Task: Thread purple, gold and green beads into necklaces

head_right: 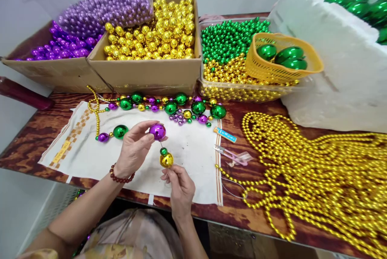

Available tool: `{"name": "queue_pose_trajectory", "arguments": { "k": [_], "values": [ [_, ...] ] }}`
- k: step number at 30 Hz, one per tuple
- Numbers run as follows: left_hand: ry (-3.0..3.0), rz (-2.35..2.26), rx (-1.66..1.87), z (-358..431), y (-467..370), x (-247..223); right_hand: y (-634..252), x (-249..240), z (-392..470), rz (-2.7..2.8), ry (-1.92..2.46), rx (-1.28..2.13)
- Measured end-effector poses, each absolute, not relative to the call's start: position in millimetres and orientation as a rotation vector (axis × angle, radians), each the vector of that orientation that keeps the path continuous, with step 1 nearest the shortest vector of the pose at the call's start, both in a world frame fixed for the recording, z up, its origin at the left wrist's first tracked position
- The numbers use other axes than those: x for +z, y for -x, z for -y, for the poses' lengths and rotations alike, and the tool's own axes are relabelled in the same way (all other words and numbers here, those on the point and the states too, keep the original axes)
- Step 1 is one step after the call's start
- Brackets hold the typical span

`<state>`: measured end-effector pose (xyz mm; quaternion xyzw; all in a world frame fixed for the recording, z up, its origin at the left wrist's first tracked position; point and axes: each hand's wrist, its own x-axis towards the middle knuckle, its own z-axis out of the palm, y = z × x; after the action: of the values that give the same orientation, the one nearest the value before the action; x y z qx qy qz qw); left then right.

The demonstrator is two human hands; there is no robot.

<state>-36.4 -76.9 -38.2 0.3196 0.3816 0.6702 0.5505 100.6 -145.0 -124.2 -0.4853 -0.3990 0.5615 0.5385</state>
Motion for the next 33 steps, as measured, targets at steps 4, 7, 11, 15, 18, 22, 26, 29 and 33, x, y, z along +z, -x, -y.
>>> {"name": "queue_pose_trajectory", "arguments": {
  "k": [4,7,11,15,18,22,26,29,33],
  "values": [
    [-0.788,-0.904,1.595,83,38,-34,-96,-122,144,0.927,1.149,1.319],
    [-0.848,-0.901,1.583,88,40,-30,-95,-119,143,0.899,1.138,1.326],
    [-0.867,-0.885,1.612,88,42,-26,-93,-113,144,0.899,1.080,1.442],
    [-0.795,-0.901,1.618,84,43,-26,-88,-108,148,0.878,1.084,1.601],
    [-0.771,-0.898,1.625,86,40,-28,-83,-109,148,0.771,1.128,1.591],
    [-0.732,-0.897,1.671,88,37,-29,-78,-111,148,0.725,1.120,1.526],
    [-0.656,-0.925,1.674,85,43,-28,-75,-107,149,0.735,1.088,1.485],
    [-0.645,-0.942,1.624,82,48,-27,-72,-107,148,0.736,1.109,1.434],
    [-0.679,-0.973,1.645,82,50,-25,-67,-108,143,0.689,1.155,1.405]
  ]
}}
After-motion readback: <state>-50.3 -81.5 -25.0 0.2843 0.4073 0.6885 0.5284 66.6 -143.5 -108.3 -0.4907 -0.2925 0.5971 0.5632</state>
